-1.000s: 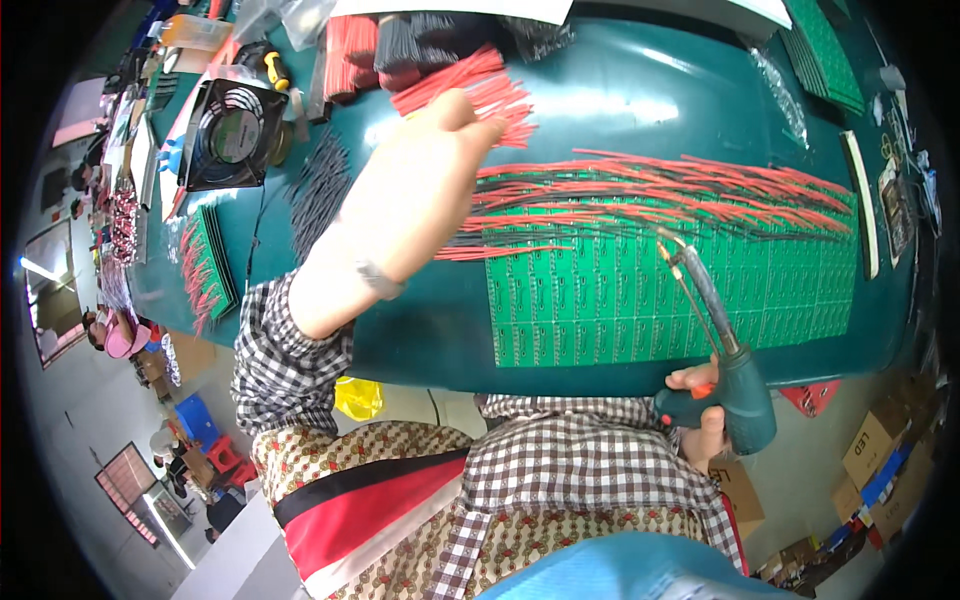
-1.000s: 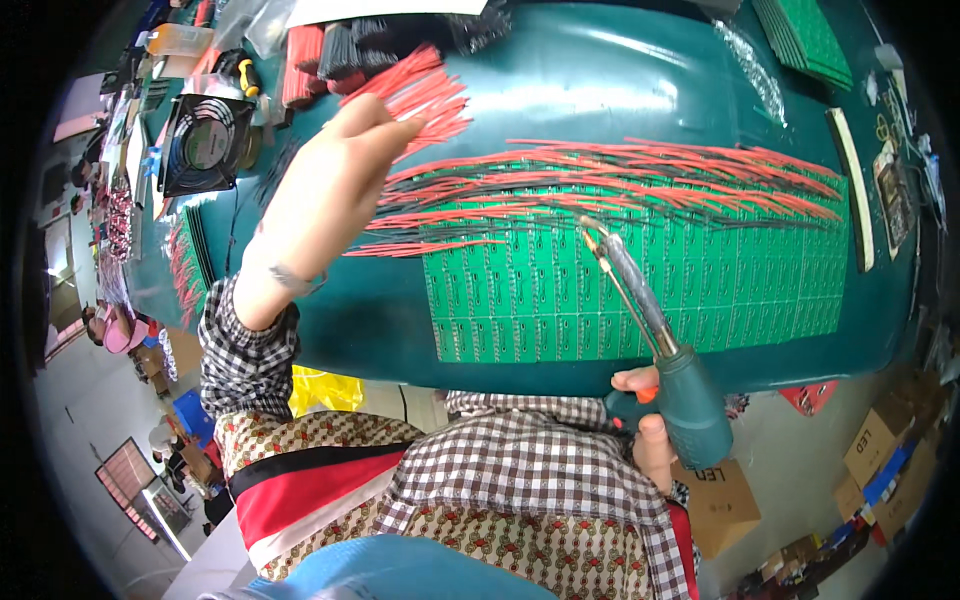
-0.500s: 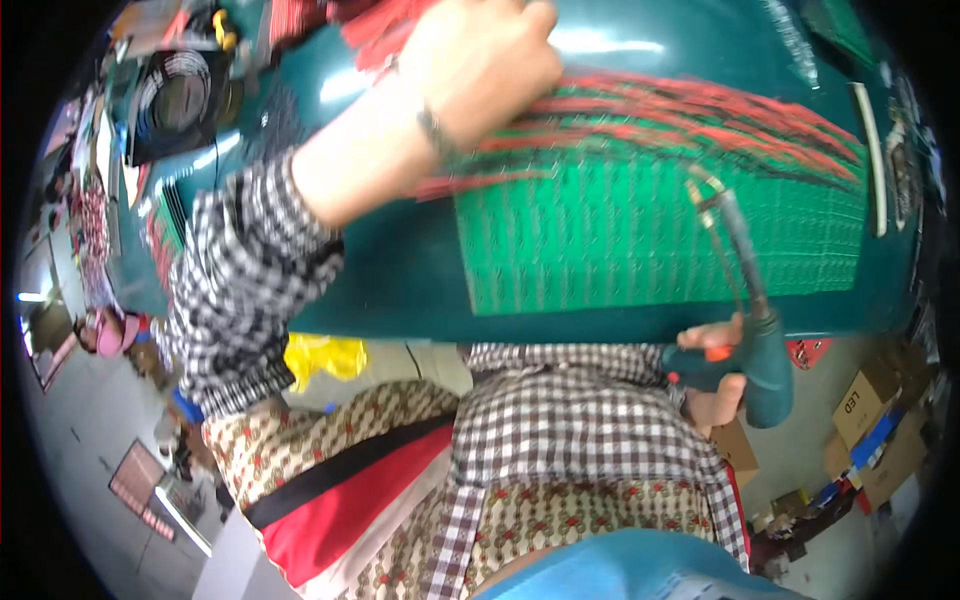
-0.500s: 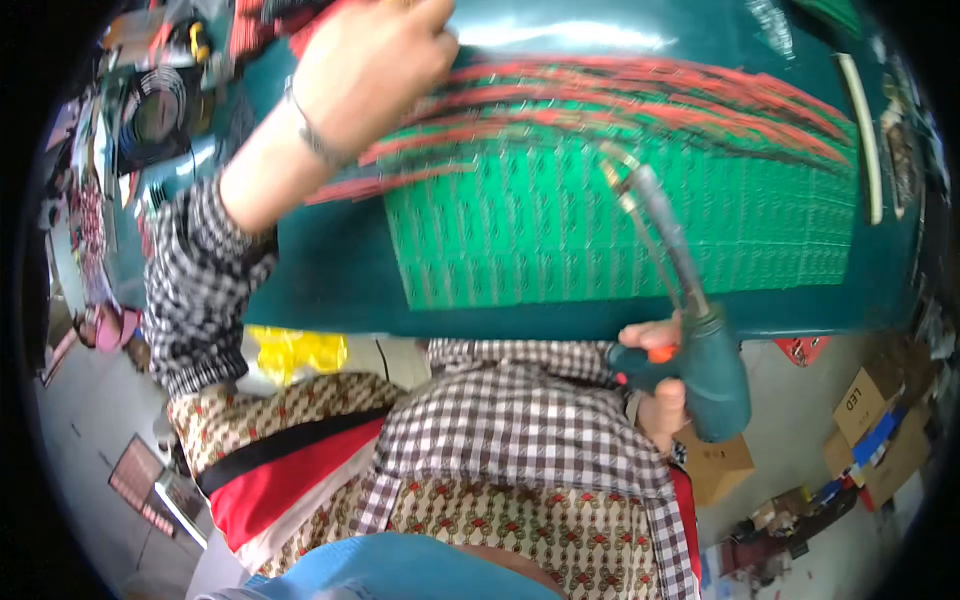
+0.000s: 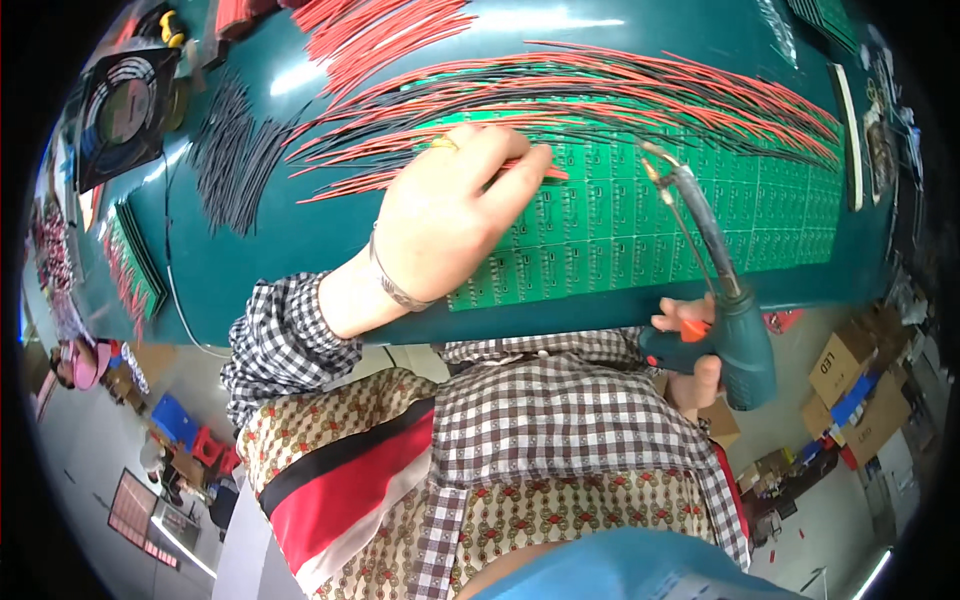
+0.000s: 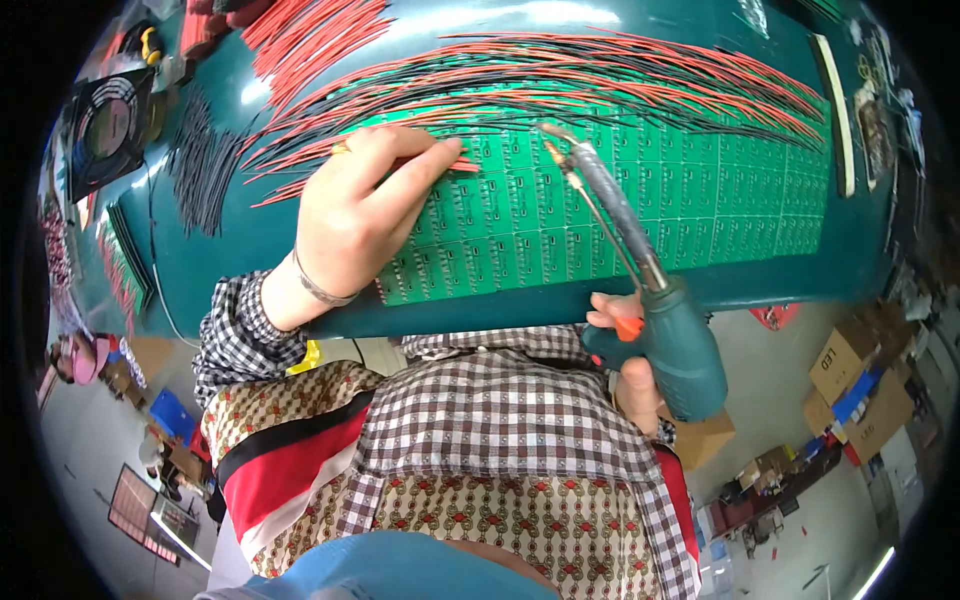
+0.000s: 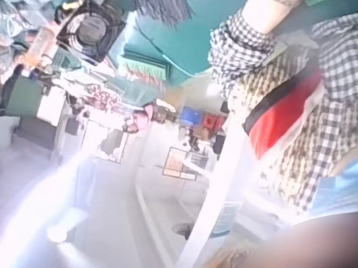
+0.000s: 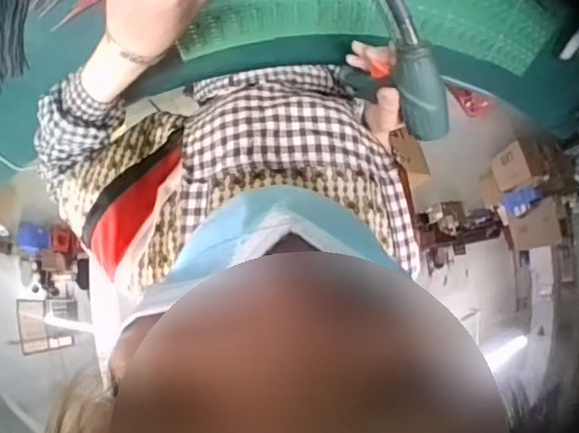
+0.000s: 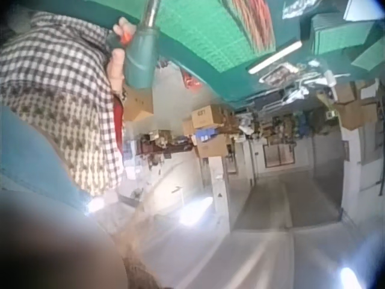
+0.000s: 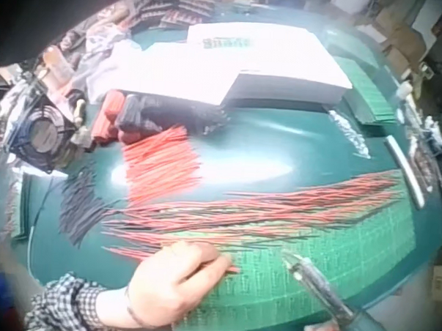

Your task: Soldering small red and black wires onto individual circuit boards on a larger panel.

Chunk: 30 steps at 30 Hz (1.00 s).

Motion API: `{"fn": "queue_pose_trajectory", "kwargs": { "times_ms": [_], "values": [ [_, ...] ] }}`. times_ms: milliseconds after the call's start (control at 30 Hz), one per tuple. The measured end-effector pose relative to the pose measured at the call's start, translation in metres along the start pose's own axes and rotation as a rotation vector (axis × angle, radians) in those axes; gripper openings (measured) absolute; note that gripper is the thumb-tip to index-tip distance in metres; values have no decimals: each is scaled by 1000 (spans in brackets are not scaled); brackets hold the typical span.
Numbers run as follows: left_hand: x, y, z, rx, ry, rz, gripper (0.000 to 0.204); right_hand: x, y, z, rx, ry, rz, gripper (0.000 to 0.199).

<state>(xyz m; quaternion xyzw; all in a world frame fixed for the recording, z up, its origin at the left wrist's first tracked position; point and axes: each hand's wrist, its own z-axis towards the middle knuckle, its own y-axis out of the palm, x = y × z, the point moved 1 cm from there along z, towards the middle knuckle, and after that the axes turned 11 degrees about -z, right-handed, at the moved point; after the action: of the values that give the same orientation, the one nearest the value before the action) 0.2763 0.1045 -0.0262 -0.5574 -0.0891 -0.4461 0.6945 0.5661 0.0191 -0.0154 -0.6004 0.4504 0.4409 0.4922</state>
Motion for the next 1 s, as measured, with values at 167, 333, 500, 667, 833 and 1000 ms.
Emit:
{"fn": "queue_pose_trajectory", "kwargs": {
  "times_ms": [167, 333, 500, 667, 833, 1000],
  "values": [
    [0, 3, 5, 2, 40, 37, 35, -7, 3, 1, -1, 41, -14, 78],
    [0, 5, 9, -5, 64, 47, 37, -12, 3, 3, 2, 98, -14, 77],
    [1, 5, 10, -25, 61, 61, 39, -17, 6, 4, -10, 165, -41, 79],
    [0, 5, 11, -10, 72, 75, 31, -15, 7, 5, -31, 241, -57, 76],
    [-1, 5, 10, -1, 51, 20, 35, -14, 7, 8, -67, 193, -91, 69],
    [-1, 6, 9, -12, 42, 31, 35, -10, 5, 5, -111, 177, -79, 64]
  ]
}}
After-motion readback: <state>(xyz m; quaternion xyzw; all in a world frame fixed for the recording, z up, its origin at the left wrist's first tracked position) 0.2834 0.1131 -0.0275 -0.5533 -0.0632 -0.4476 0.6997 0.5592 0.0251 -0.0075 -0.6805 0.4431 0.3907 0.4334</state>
